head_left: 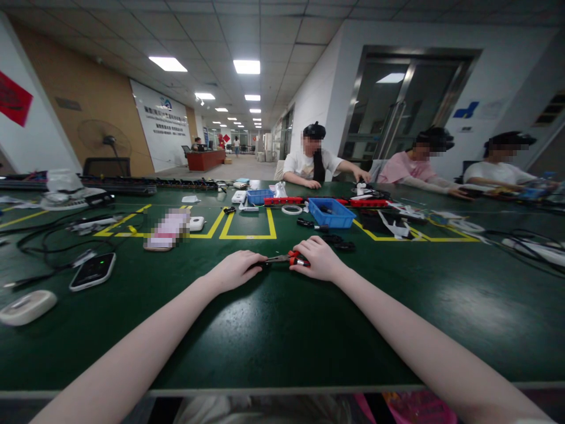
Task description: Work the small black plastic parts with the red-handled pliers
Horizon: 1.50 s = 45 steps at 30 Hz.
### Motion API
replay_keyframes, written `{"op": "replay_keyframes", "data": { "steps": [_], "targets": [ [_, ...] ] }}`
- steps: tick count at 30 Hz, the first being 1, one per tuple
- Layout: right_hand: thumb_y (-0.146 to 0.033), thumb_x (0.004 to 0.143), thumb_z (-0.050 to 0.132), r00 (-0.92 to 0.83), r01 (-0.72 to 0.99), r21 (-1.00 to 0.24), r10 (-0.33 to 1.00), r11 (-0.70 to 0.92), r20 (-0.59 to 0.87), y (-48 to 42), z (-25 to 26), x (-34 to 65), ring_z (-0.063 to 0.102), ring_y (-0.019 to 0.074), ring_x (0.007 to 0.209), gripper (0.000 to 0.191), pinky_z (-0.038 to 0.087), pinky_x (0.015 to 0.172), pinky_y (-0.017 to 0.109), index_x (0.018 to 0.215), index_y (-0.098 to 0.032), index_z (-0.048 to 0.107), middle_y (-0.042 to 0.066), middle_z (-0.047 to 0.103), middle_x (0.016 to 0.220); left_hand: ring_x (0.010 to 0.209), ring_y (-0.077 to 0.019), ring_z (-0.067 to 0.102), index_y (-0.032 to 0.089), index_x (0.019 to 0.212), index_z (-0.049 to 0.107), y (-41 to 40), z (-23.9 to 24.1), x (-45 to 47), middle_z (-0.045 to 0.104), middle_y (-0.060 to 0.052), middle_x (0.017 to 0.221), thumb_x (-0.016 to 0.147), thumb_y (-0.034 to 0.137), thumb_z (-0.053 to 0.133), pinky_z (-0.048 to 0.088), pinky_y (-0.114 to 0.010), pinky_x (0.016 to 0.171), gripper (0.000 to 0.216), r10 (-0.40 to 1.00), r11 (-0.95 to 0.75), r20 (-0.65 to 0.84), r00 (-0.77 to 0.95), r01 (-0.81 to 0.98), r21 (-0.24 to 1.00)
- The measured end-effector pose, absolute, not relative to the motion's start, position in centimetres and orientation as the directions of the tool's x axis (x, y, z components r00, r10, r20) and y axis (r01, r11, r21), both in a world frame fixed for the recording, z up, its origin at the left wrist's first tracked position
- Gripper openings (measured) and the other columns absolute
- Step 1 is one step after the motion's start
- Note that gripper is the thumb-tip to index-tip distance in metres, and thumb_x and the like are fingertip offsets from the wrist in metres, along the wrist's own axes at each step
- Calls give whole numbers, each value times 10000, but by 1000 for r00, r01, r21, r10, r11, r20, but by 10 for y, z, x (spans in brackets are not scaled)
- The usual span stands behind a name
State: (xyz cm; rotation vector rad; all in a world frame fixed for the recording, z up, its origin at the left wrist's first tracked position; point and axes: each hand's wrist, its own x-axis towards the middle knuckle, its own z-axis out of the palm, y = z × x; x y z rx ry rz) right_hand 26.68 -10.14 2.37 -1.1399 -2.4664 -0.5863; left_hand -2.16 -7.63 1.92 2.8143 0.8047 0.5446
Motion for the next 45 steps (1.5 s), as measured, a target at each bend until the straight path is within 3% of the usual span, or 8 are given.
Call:
{"op": "replay_keyframes", "data": {
  "steps": [12,25,34,45],
  "targets": [
    [-572,868,545,-599,783,185,641,594,480,-101,23,267,601,237,899,456,360,941,407,1027,-153,627,112,675,966,1082,-215,621,207,1262,569,-77,18,-21,664,-68,1197,993,312,428,477,-363,961,321,549,-834,291,784,493,246],
    [-538,867,562,-574,783,45,692,620,438,-101,24,268,607,237,904,400,370,956,425,1017,-172,623,102,677,957,1112,-212,612,212,1309,524,-76,18,-22,640,-71,1244,977,305,462,478,-358,970,350,548,-834,295,783,485,263],
    [-548,873,546,-576,792,63,708,608,408,-100,25,268,602,228,849,417,397,866,391,1007,-159,613,107,669,934,1113,-207,613,217,1313,523,-77,18,-23,642,-68,1242,977,306,460,482,-348,966,352,549,-833,298,781,483,269],
    [-528,850,595,-549,800,17,721,599,423,-100,25,269,616,252,928,412,409,881,403,1033,-160,615,114,677,993,1117,-209,607,215,1327,509,-75,16,-24,632,-73,1248,974,307,465,484,-355,976,368,544,-836,294,786,479,266]
  ]
}}
